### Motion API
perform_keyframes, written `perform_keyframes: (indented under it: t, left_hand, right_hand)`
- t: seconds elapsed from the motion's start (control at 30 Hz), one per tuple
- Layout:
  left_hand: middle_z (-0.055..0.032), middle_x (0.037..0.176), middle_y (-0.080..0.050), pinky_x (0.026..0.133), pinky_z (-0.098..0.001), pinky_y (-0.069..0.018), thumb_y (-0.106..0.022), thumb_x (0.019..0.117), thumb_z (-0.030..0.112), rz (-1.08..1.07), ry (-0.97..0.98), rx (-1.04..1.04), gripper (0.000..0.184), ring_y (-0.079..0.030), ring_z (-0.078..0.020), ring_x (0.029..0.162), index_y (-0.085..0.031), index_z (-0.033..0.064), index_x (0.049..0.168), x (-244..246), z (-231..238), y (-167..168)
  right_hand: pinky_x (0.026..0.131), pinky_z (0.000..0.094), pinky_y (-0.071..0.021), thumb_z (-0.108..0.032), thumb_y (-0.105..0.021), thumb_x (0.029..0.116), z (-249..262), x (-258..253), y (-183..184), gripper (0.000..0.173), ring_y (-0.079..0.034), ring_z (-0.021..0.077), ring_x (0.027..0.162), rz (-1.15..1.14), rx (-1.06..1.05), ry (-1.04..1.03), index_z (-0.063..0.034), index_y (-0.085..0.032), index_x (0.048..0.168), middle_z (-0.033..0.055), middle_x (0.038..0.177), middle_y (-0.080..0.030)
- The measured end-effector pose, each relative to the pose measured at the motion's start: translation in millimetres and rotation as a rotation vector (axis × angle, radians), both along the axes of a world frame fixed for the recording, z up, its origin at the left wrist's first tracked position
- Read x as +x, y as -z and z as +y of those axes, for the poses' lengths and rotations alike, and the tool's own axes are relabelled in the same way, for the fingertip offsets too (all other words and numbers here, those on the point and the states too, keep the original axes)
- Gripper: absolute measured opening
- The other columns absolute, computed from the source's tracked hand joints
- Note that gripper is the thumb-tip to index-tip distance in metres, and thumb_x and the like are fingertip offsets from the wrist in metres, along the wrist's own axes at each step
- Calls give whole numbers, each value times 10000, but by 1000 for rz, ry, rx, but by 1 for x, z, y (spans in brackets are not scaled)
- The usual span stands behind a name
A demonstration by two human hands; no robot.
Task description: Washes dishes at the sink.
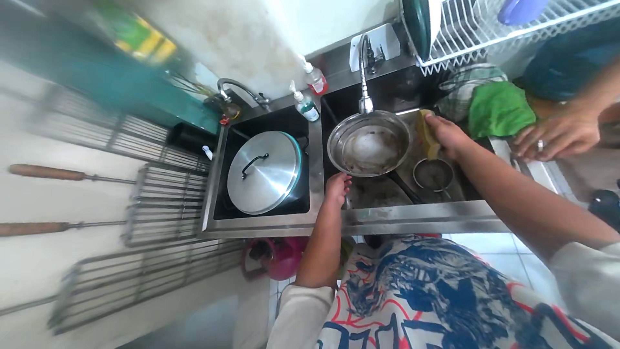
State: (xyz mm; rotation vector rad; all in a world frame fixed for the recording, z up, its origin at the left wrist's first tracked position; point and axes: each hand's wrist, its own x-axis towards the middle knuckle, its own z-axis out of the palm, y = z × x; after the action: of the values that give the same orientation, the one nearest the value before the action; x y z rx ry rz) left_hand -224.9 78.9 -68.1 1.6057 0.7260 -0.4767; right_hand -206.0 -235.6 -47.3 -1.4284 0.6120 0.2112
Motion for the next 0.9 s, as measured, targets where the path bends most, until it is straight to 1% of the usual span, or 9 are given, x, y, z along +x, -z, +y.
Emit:
perform_keyframes:
  t: [0.07, 0.13, 0.23, 0.43, 0.53, 0.7, 0.77, 0.83, 0.9]
  left_hand:
    - [-76, 958, -668, 646, -264, -477, -506, 1082, 199, 14, -16, -10, 239, -582, -115, 726, -628, 16, 1174, 1, -2, 1]
    - [-68, 922, -656, 621, -252, -473, -512, 1086, 234, 24, -19, -27, 255, -575, -109, 696, -622, 18, 1166, 3, -5, 0]
    - [-72, 911, -641, 633, -255, -483, -503, 1094, 278, 6, -8, -40, 308, -578, -111, 701, -590, 6, 1209, 5, -12, 0]
    - [-77, 838, -584, 637, -253, -513, -505, 1070, 129, -132, 29, 7, 175, -578, -119, 667, -530, -12, 1171, 11, -21, 2]
    - [-77, 800, -564, 609, -263, -520, -511, 1054, 100, -186, 22, 52, 151, -566, -125, 628, -539, -8, 1155, 12, -26, 6]
    - [-65, 767, -543, 577, -264, -512, -526, 1037, 79, -301, -2, 85, 88, -546, -123, 588, -551, 17, 1095, 13, -31, 10]
    - [-61, 773, -537, 570, -268, -506, -539, 1032, 75, -327, -14, 69, 71, -532, -127, 586, -554, 28, 1082, 14, -31, 7]
    - [-40, 742, -537, 547, -257, -503, -550, 1030, 81, -366, 5, 53, 32, -524, -112, 560, -542, 51, 1027, 15, -31, 3]
    - [-28, 726, -532, 546, -255, -508, -551, 1022, 68, -416, 33, 48, 60, -524, -103, 552, -529, 56, 968, 17, -33, -1]
  right_hand:
    - [909, 495, -552, -542, -422, 1086, -3, 0, 2, 583, -657, 285, 1065, -5, 3, 4, -131, -490, 1494, 177, 1281, -633]
    - [912, 497, -551, -532, -414, 1092, -5, -1, 2, 577, -657, 292, 1065, -7, -3, 7, -124, -490, 1493, 185, 1281, -632]
    - [888, 502, -543, -547, -389, 1093, -7, -7, -1, 577, -649, 291, 1034, 2, -30, -2, -128, -492, 1477, 178, 1247, -634]
    - [975, 517, -527, -541, -402, 1091, -15, -16, -5, 589, -630, 299, 1171, -2, -11, 44, -129, -481, 1505, 179, 1359, -604]
    - [966, 506, -533, -533, -409, 1092, -22, -21, -4, 582, -631, 288, 1161, -5, -8, 69, -124, -482, 1500, 173, 1349, -605]
    - [916, 483, -562, -519, -398, 1099, -35, -31, -4, 567, -658, 276, 1087, -21, 11, 91, -122, -481, 1494, 169, 1297, -626]
    - [870, 460, -571, -519, -411, 1096, -39, -34, -2, 549, -665, 253, 1026, -16, 16, 119, -135, -499, 1478, 152, 1257, -634]
    - [853, 454, -572, -519, -410, 1096, -43, -38, -1, 532, -660, 243, 996, -24, 21, 126, -140, -510, 1457, 141, 1220, -634]
    - [841, 449, -575, -517, -410, 1096, -47, -41, 1, 524, -667, 241, 977, -30, 22, 138, -145, -520, 1448, 135, 1190, -646]
